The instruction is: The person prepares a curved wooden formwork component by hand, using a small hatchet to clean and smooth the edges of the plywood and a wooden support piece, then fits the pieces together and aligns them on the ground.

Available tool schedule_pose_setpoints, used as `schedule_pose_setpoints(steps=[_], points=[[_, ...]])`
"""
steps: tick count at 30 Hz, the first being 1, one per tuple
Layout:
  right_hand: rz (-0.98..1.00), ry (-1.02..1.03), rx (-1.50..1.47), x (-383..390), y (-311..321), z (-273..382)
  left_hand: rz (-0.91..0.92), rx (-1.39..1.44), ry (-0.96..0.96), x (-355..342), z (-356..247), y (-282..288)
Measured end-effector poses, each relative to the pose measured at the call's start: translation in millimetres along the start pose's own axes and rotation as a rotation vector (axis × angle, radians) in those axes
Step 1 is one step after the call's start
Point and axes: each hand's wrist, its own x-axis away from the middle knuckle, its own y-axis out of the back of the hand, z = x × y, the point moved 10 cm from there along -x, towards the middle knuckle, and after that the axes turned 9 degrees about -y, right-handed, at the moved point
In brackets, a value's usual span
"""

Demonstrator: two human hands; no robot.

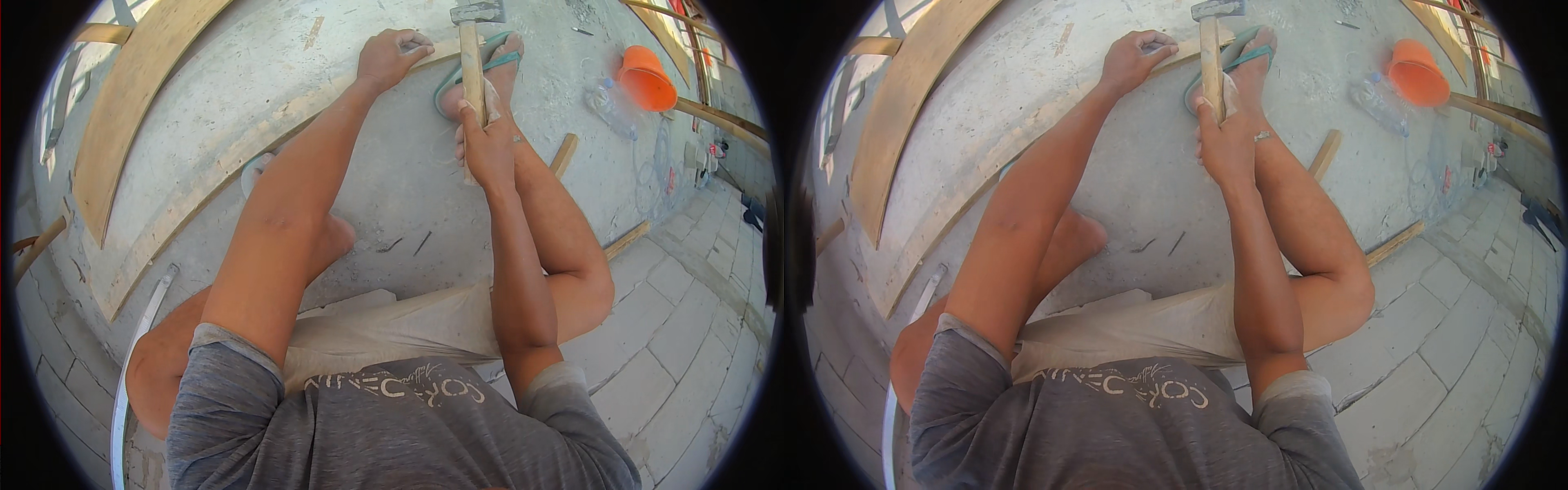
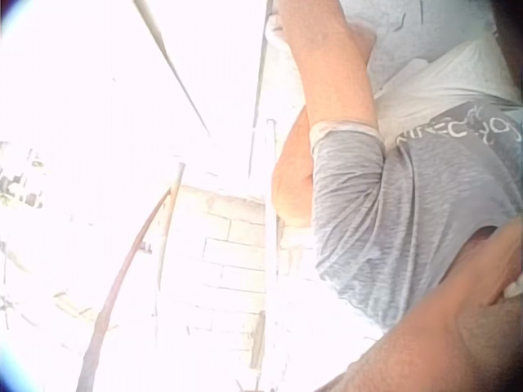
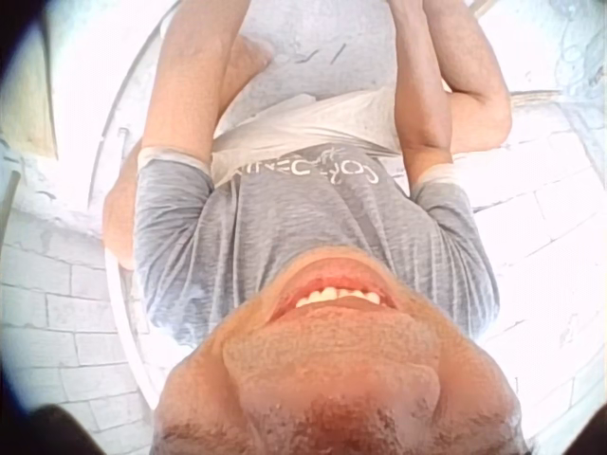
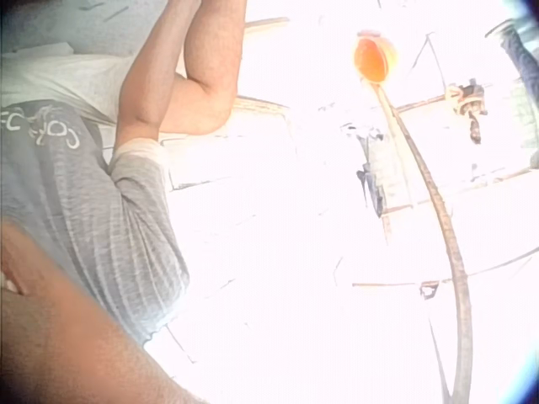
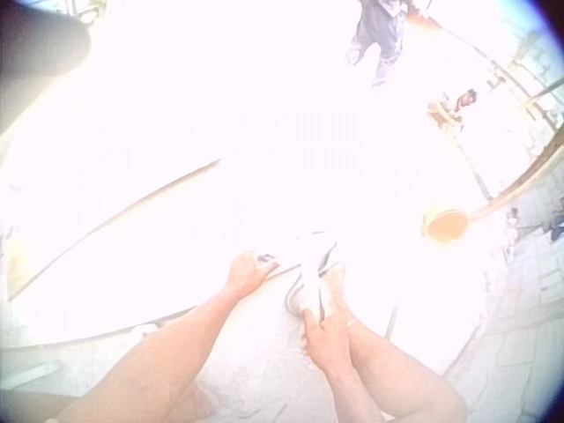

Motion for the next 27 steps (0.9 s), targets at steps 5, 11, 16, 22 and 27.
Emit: schedule_pose_setpoints(steps=[5,11,16,22,27], points=[[-0.027,0.014,0.038,14,0,0,-0.096,0.003,-0.002,0,8,7],[-0.023,-0.021,0.164,20,12,-16,-0.051,-0.063,-0.086,-2,-3,4],[-0.098,0.248,0.355,27,14,-1,-0.098,-0.031,-0.090,0,-6,8],[-0.237,0.373,0.516,39,12,13,-0.092,-0.058,-0.116,-1,-12,9],[-0.134,0.145,0.599,21,2,-19,-0.099,-0.049,-0.125,-1,-11,9]])
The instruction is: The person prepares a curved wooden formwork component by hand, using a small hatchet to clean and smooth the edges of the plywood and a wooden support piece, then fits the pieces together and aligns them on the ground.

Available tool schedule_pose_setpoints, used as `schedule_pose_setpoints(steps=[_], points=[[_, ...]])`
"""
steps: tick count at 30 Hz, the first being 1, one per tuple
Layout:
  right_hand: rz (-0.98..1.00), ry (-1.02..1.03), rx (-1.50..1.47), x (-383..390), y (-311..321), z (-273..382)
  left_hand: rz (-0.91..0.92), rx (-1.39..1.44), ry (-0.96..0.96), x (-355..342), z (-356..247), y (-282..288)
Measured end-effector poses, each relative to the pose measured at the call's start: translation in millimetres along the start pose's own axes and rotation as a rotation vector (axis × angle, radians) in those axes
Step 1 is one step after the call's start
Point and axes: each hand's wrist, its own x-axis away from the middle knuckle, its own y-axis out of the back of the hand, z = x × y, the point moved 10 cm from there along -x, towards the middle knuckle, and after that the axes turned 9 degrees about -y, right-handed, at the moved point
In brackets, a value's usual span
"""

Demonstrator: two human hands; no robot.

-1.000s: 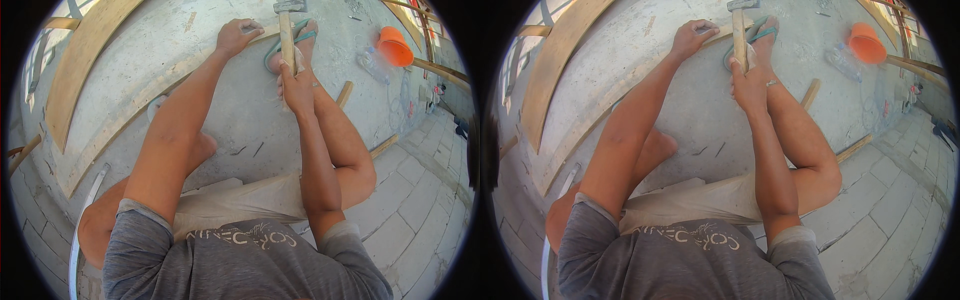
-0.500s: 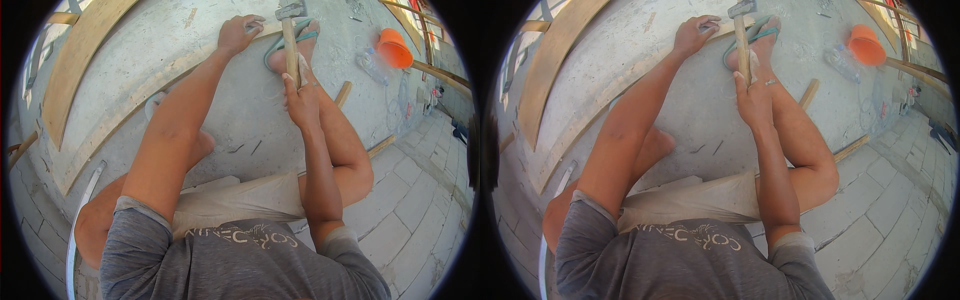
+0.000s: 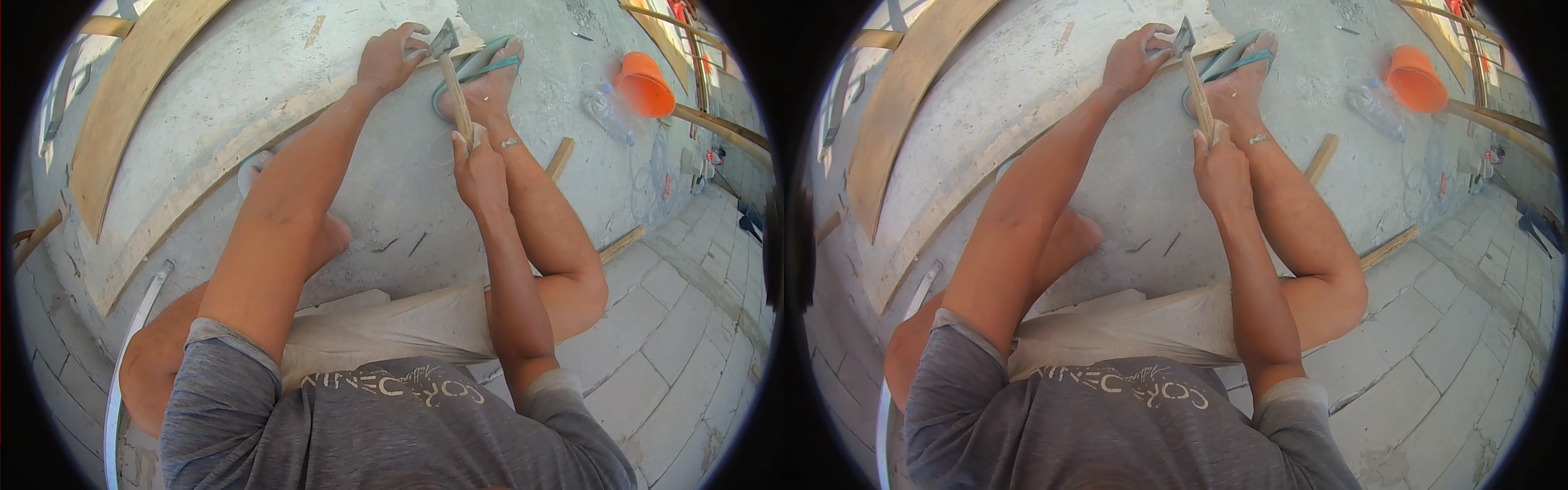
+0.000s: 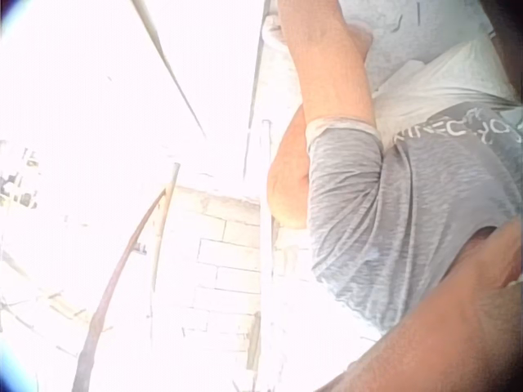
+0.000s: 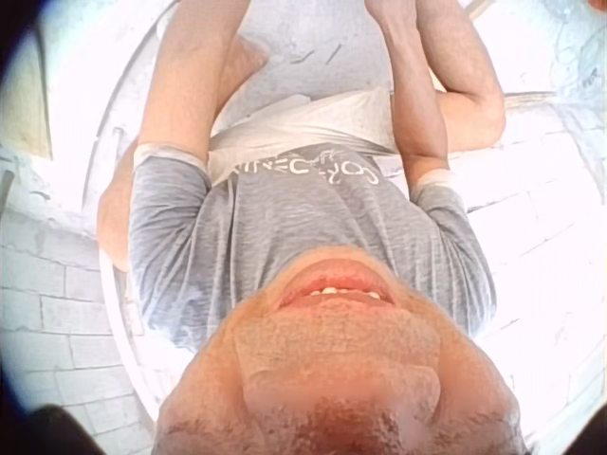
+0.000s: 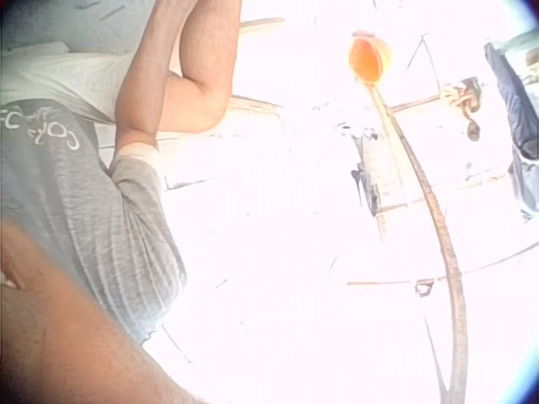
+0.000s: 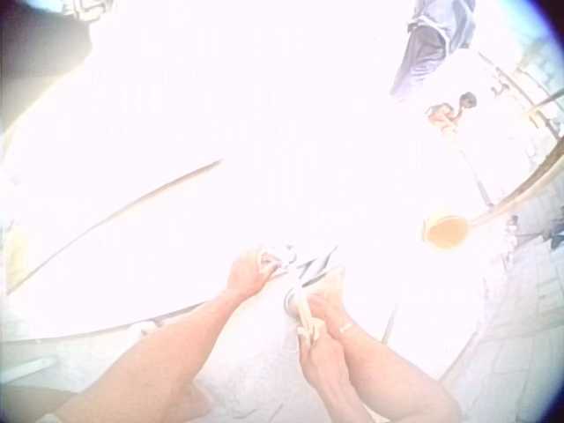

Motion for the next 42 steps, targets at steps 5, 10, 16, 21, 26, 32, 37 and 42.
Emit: schedule_pose_setpoints(steps=[5,10,16,21,26,32,37,42], points=[[-0.095,0.034,-0.069,4,9,14,-0.025,-0.033,-0.069,0,-4,1],[0.000,-0.037,0.058,-3,-2,8,-0.014,-0.084,-0.062,2,1,-2],[-0.187,0.190,-0.070,1,26,31,0.007,-0.018,-0.042,1,-2,-1],[-0.014,-0.014,0.010,-9,4,12,-0.061,0.018,-0.121,11,-2,8],[-0.127,0.172,-0.185,-23,15,15,0.033,-0.090,-0.154,12,-1,-2],[0.179,-0.196,-0.687,-73,14,16,0.042,-0.095,-0.153,15,1,-7],[0.030,-0.039,-0.742,-93,22,23,0.158,-0.381,-0.260,17,-7,-9],[0.121,-0.056,-0.663,-110,14,32,0.250,-0.456,-0.232,29,2,-17]])
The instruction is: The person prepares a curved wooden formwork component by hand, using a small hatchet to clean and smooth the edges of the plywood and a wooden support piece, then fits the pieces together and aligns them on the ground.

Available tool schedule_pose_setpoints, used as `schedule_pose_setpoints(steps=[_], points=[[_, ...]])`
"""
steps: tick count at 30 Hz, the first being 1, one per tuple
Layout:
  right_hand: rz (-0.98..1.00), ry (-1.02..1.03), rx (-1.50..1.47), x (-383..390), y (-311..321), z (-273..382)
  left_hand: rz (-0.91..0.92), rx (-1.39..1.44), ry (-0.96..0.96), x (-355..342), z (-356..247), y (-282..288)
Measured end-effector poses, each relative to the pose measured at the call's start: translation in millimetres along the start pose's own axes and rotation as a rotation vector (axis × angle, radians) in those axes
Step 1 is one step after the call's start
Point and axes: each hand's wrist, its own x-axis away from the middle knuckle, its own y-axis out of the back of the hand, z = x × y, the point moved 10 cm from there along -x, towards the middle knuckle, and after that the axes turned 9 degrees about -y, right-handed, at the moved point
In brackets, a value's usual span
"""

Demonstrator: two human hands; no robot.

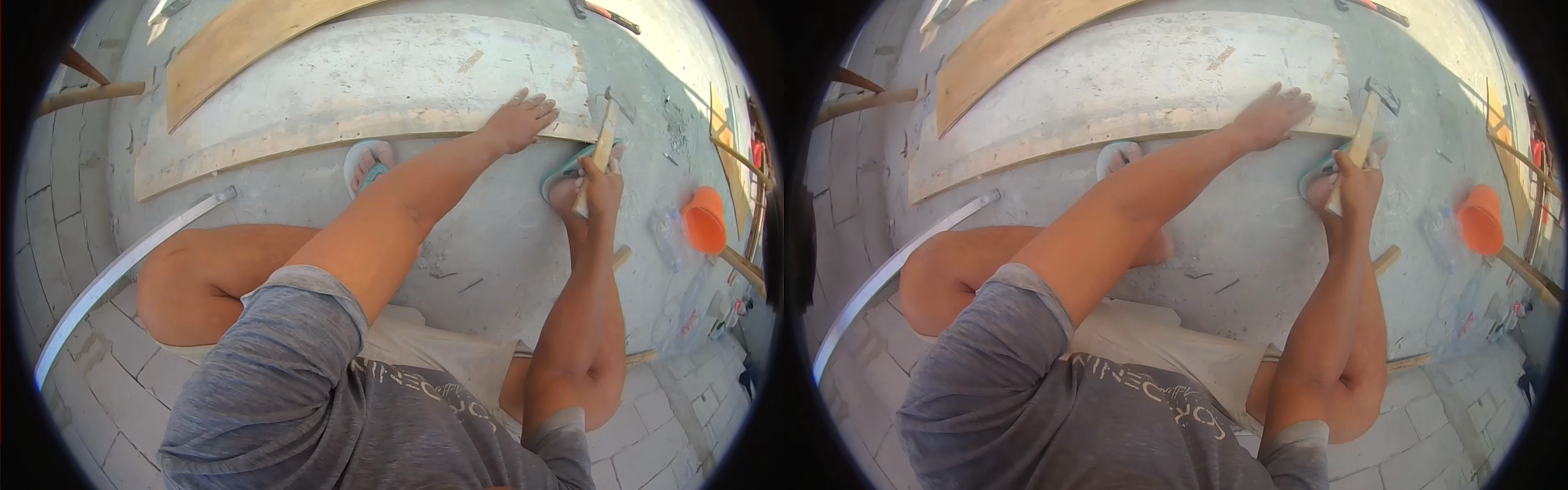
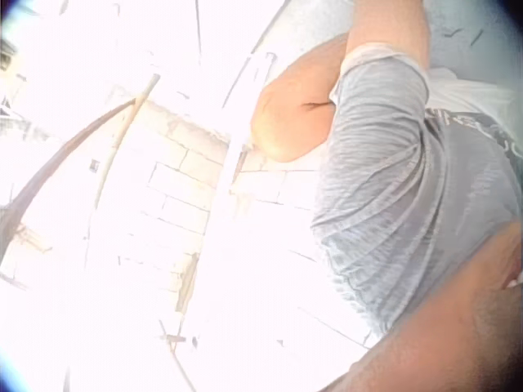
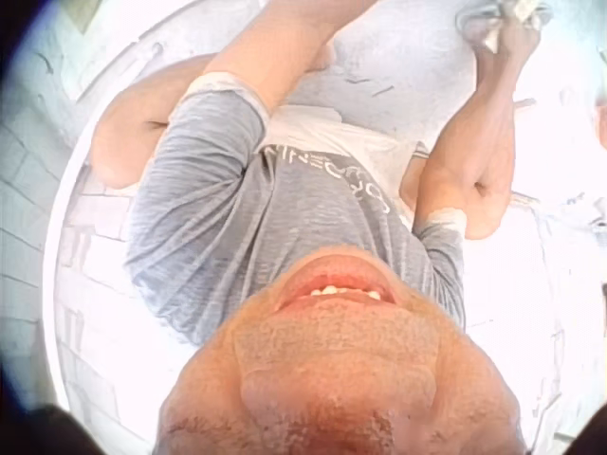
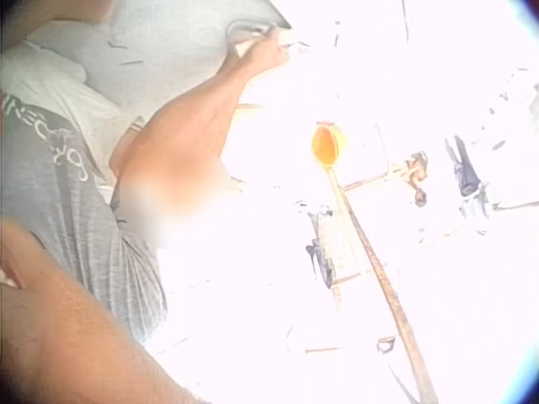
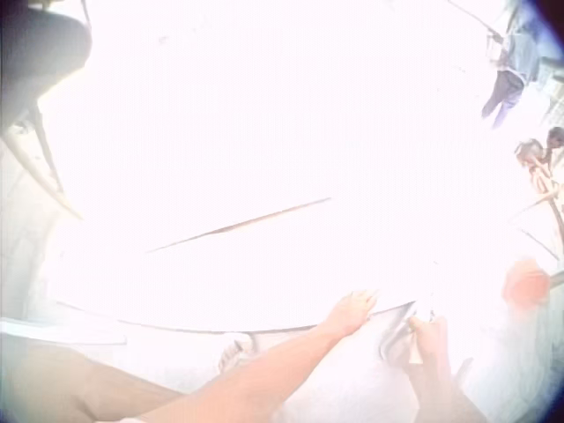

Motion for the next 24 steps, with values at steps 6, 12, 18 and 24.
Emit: schedule_pose_setpoints(steps=[6,12,18,24], points=[[0.099,-0.186,0.046,-58,22,-41,-0.081,0.021,0.062,1,-8,-4],[0.285,-0.362,0.123,-54,36,-43,-0.120,-0.040,0.024,1,-9,-3],[0.361,-0.244,0.115,-41,12,-29,-0.026,0.053,0.016,15,3,-10],[0.354,-0.246,0.177,-53,39,-24,0.065,0.012,-0.013,7,-4,-4]])
